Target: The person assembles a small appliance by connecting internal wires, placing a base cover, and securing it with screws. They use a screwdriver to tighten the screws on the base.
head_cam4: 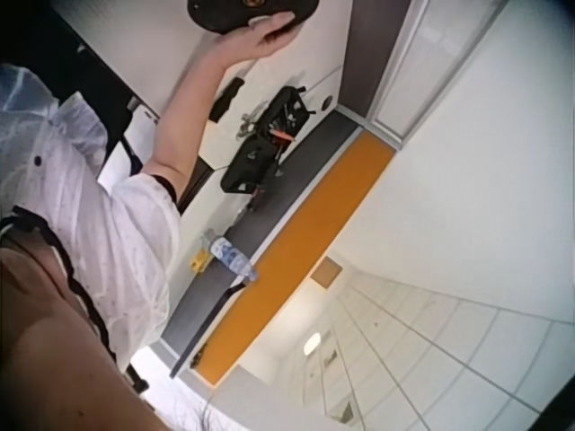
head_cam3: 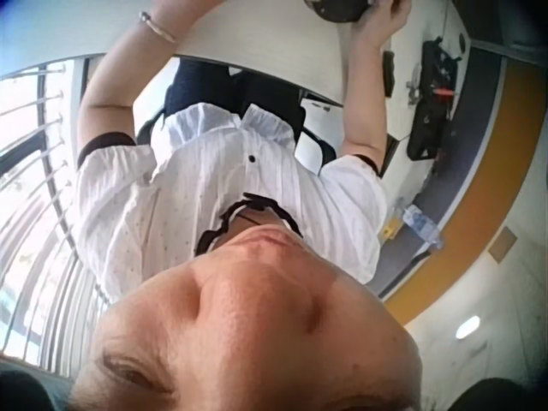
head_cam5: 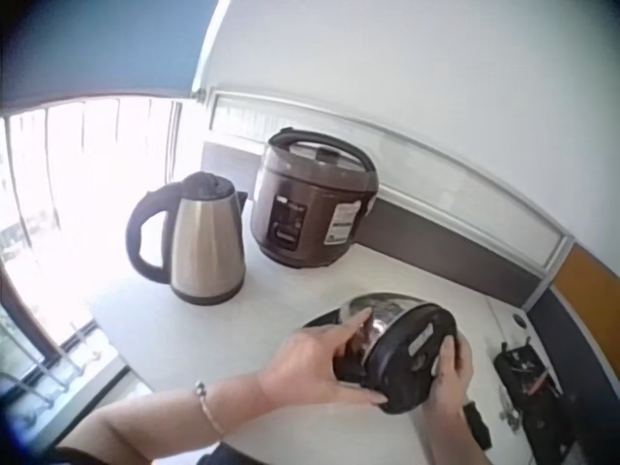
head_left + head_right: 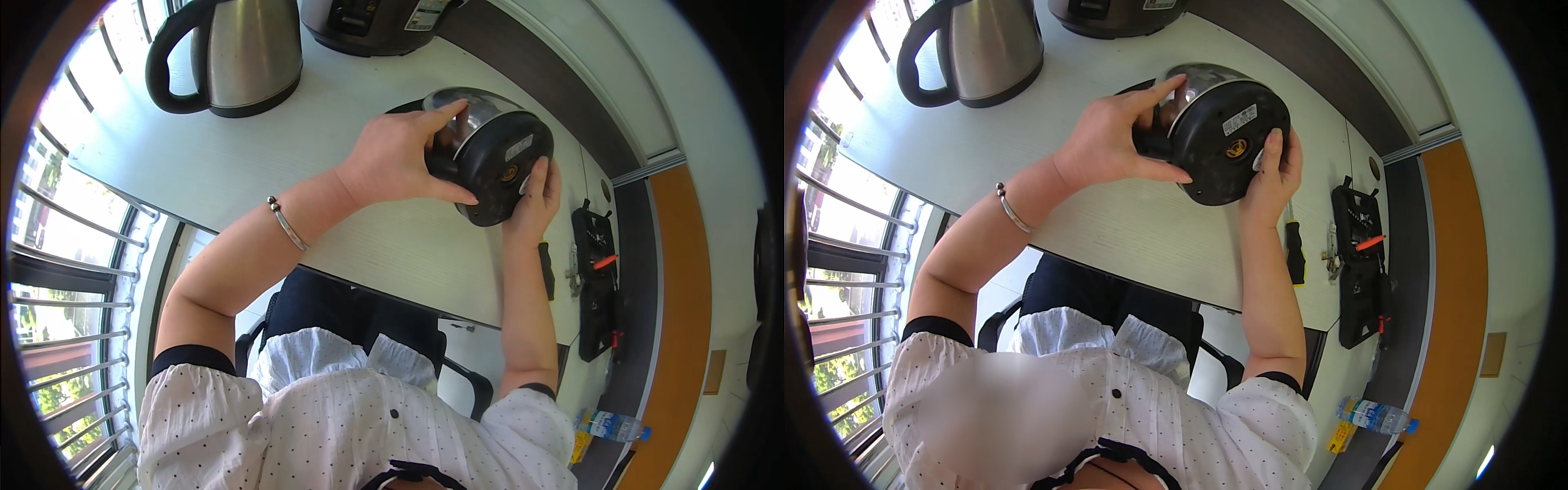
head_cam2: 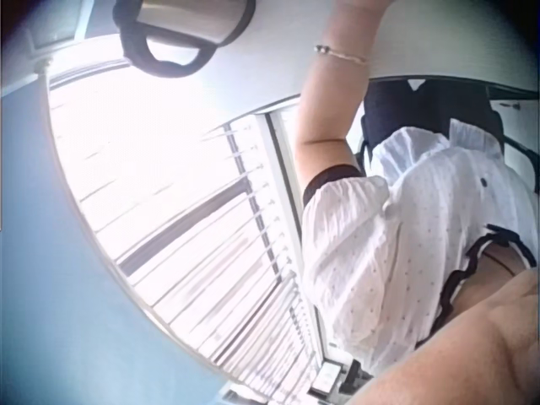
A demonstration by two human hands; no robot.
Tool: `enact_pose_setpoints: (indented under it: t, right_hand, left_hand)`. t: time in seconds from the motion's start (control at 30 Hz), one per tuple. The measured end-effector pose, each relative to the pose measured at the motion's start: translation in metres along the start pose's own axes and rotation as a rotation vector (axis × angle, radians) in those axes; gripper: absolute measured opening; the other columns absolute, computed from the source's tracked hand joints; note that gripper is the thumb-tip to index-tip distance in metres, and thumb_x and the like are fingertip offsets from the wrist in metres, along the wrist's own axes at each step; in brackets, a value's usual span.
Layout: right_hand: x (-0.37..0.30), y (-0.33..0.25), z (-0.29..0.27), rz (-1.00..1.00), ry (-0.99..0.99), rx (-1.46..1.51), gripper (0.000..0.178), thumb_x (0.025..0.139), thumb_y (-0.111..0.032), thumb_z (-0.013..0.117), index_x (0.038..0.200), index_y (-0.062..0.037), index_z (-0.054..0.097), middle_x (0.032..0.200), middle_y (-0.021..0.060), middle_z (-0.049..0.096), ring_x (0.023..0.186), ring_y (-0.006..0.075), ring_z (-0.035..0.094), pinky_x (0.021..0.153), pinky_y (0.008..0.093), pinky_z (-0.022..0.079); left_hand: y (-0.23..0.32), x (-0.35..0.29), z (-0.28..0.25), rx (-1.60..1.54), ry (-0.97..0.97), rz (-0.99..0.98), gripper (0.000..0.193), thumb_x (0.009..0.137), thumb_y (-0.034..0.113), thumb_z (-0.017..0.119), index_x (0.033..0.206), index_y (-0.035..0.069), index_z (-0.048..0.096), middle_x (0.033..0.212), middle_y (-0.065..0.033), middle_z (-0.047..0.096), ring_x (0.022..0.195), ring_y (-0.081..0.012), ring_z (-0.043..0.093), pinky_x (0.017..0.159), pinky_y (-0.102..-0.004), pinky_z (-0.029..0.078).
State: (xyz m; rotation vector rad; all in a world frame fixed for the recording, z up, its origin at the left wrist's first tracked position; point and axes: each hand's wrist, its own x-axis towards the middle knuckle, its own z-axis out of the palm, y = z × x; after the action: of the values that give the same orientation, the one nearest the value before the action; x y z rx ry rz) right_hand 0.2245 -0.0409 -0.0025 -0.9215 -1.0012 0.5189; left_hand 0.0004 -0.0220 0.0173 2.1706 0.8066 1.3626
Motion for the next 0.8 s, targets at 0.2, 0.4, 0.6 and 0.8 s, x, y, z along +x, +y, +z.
enact_pose_setpoints:
  t: [0.2,0.4,0.6,0.8]
  right_hand:
    - [0.001,0.002,-0.004,-0.078,-0.057,0.009,0.039,0.088,-0.013,0.063,0.121,0.0022,0.050,0.114,0.0086,0.058,0.102,0.0144,0.054,0.093,0.0279,0.041]
    - [0.002,0.006,-0.008,-0.136,-0.092,-0.021,0.045,0.082,-0.007,0.068,0.122,0.0014,0.048,0.116,0.0093,0.056,0.106,0.0164,0.052,0.096,0.0293,0.040]
    - [-0.003,0.001,-0.004,-0.163,-0.087,-0.098,0.049,0.081,-0.010,0.071,0.122,0.0009,0.047,0.117,0.0095,0.054,0.108,0.0175,0.051,0.097,0.0299,0.038]
    - [-0.006,-0.005,0.000,-0.172,-0.093,-0.127,0.054,0.078,-0.011,0.074,0.122,0.0000,0.046,0.118,0.0098,0.053,0.110,0.0185,0.050,0.098,0.0310,0.037]
  left_hand:
    - [0.000,0.000,0.001,-0.014,0.012,0.013,0.098,0.050,0.037,0.086,0.133,0.005,0.047,0.064,-0.0047,0.046,0.058,-0.0171,0.045,0.056,-0.0292,0.040]
    - [0.005,0.000,-0.001,0.001,-0.013,-0.034,0.094,0.053,0.035,0.085,0.134,0.005,0.046,0.068,-0.0057,0.047,0.061,-0.0177,0.046,0.058,-0.0294,0.041]
    - [0.004,0.000,0.001,0.021,-0.018,-0.045,0.092,0.055,0.032,0.083,0.136,0.009,0.044,0.072,-0.0066,0.048,0.064,-0.0182,0.047,0.060,-0.0296,0.043]
    - [0.010,0.001,-0.005,-0.020,-0.055,-0.117,0.091,0.056,0.028,0.083,0.136,0.009,0.044,0.070,-0.0045,0.045,0.065,-0.0169,0.046,0.061,-0.0280,0.041]
